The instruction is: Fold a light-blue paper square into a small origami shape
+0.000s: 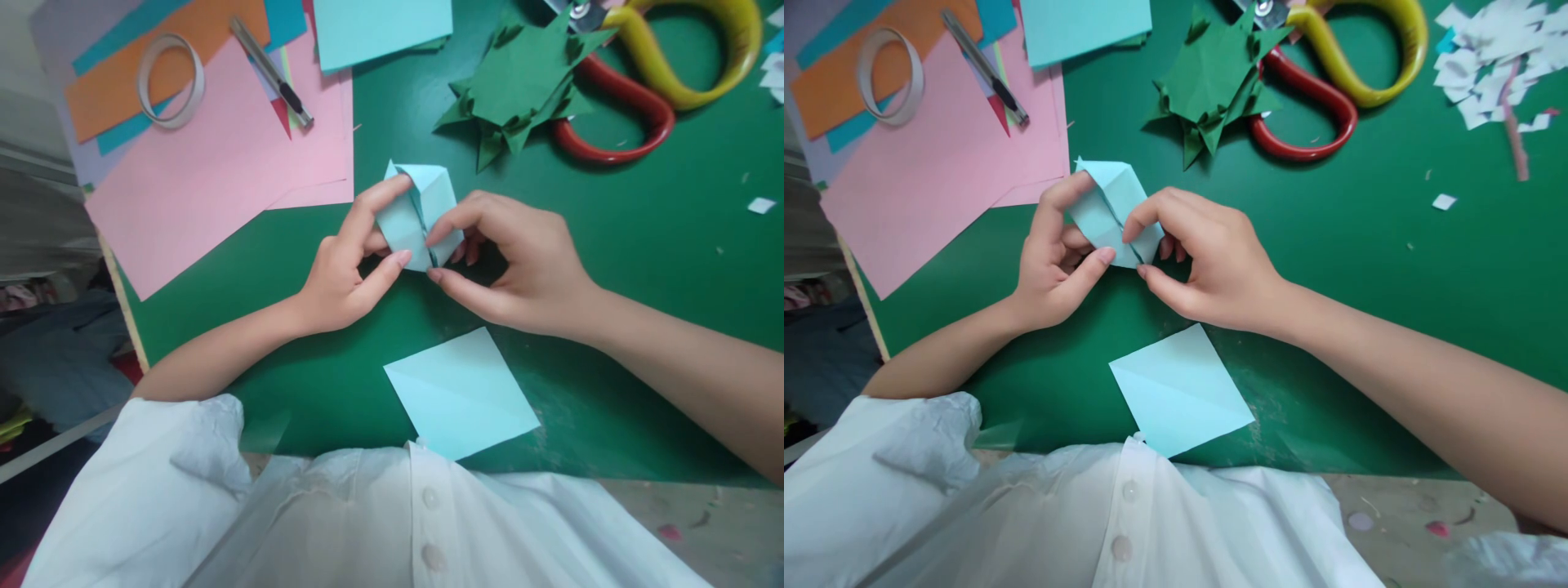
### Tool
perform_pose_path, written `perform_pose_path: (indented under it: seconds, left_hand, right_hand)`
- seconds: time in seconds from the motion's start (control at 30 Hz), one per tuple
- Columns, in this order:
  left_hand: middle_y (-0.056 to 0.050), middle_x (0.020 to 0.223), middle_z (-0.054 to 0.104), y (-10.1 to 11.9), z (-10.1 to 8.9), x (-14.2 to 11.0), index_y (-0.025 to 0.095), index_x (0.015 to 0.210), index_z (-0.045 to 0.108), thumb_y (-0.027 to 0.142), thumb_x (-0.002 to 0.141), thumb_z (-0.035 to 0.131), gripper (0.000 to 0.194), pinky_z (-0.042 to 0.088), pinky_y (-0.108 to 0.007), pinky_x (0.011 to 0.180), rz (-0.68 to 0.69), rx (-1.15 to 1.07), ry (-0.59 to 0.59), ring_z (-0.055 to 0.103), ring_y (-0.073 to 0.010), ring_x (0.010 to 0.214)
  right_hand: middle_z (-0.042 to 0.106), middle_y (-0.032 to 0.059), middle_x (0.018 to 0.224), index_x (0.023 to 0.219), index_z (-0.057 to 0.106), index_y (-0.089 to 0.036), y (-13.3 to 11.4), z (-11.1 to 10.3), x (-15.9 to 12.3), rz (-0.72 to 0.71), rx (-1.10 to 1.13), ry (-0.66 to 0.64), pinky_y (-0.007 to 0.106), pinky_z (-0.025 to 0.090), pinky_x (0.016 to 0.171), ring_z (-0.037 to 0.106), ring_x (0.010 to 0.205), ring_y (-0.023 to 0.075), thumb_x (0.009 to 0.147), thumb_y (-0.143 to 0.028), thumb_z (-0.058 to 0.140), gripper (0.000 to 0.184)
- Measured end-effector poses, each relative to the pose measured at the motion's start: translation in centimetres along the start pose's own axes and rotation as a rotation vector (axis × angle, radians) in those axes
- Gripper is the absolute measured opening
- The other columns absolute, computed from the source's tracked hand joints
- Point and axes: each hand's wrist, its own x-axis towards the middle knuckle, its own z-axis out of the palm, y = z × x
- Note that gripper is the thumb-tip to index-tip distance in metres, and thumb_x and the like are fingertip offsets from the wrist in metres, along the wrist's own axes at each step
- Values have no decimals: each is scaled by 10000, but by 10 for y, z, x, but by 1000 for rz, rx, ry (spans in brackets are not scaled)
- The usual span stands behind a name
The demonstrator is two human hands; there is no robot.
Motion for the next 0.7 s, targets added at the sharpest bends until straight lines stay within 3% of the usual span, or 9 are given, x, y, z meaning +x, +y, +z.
perform_pose_path:
  seconds: [0.13,0.4,0.6,0.7]
  left_hand:
    - [50,876,712,1,4,0,344,1411,350,443,951,580,524,539,-205,621,-27,-64,20,696,-87,683]
    - [54,841,692,3,6,4,346,1391,295,522,919,605,591,577,-220,623,-22,-96,92,717,-103,726]
    - [29,942,700,5,-2,6,290,1158,584,524,897,636,355,421,-162,443,-52,-23,67,630,-47,577]
    - [11,979,715,8,-4,7,271,1081,659,500,903,635,292,395,-174,422,-66,0,63,625,-58,602]
  right_hand:
    - [663,-12,892,970,580,-234,-1,-1,0,-3,-3,-35,271,473,633,600,678,111,840,-186,621,144]
    - [632,2,789,897,577,-210,-2,-5,0,-64,-33,-87,293,410,630,530,677,133,779,-89,575,169]
    - [584,-24,717,834,533,-220,1,-5,1,-153,16,-172,286,375,658,448,645,126,772,-114,517,124]
    - [576,-22,725,833,523,-224,1,-6,1,-160,31,-166,287,378,661,444,641,125,776,-111,506,127]
